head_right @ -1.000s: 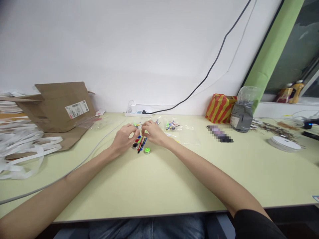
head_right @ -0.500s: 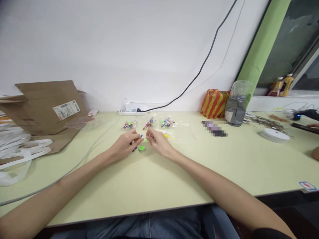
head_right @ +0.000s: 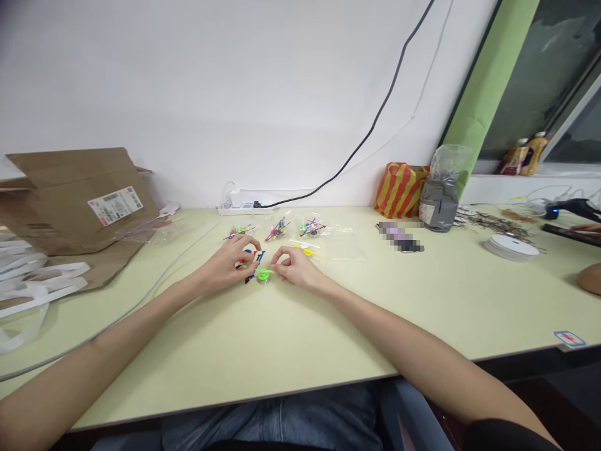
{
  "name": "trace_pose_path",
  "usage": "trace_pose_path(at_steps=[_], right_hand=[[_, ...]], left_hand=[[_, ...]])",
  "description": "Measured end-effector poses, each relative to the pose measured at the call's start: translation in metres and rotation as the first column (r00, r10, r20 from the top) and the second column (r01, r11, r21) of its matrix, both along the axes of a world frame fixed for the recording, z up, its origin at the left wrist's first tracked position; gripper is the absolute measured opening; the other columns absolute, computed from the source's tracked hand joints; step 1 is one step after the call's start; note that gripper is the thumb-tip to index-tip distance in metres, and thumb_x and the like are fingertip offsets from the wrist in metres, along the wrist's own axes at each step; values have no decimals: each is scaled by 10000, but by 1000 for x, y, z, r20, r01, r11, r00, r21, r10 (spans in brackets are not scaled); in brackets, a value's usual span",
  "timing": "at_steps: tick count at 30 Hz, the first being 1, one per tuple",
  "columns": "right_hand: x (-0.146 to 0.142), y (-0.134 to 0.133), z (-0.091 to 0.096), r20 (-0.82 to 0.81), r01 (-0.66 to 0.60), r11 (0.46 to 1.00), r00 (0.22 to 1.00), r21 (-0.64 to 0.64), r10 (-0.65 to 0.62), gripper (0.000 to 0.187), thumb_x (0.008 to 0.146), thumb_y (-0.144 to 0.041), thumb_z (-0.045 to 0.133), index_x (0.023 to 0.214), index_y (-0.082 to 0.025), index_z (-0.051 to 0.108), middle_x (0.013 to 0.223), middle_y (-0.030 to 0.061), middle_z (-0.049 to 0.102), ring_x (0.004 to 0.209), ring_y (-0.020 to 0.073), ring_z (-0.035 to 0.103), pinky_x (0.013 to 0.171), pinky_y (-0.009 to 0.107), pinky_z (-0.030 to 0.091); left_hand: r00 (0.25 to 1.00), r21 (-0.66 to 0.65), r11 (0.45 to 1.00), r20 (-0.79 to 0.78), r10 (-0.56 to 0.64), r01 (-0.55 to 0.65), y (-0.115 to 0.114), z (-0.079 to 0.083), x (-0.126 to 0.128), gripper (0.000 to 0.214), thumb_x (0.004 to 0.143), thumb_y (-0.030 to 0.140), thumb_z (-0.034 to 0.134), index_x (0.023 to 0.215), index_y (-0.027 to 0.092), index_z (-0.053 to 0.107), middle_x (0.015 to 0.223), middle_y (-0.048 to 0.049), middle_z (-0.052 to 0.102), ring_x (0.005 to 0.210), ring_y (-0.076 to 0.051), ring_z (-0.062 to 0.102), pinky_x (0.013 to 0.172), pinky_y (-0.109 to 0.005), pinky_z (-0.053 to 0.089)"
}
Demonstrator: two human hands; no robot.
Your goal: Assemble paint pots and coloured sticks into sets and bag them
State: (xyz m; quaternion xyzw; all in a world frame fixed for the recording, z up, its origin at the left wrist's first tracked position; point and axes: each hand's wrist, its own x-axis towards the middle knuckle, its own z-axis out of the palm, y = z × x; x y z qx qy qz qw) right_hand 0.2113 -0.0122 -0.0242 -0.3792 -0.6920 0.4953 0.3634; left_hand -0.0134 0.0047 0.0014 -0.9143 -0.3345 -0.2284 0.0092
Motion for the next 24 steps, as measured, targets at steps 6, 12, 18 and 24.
trace_pose_path(at_steps=[6,12,18,24], right_hand=[[1,3,-1,72,-45,998,997,34,42,92,812,-256,591,859,-189,549,519,-73,520,446,72,391,453,177,298],[1,5,1,188,-72,985,981,160,41,27,834,-196,535,859,-189,540,506,-86,484,443,78,375,465,189,293],[0,4,9,338,-115,971,940,210,38,70,836,-128,521,848,-180,567,526,-79,496,474,85,376,518,200,298],[-3,2,7,396,-94,939,917,330,-48,125,866,-96,518,853,-169,619,608,-54,542,527,88,389,588,213,323]], left_hand=[[1000,-41,999,1,-5,5,2,0,0,333,872,276,556,552,189,578,1134,-70,636,1123,-269,530,1031,-460,393],[998,-19,1000,-68,0,-1,5,1,-1,345,870,296,580,544,184,565,1267,-61,606,1259,-305,471,1119,-534,318],[997,-35,999,-75,-36,33,5,-2,-1,351,873,285,599,538,182,574,1305,-68,593,1317,-327,436,1128,-550,318],[994,-27,998,-99,-53,50,5,-4,-2,352,899,285,583,559,194,608,1306,-59,597,1350,-322,413,1135,-543,302]])
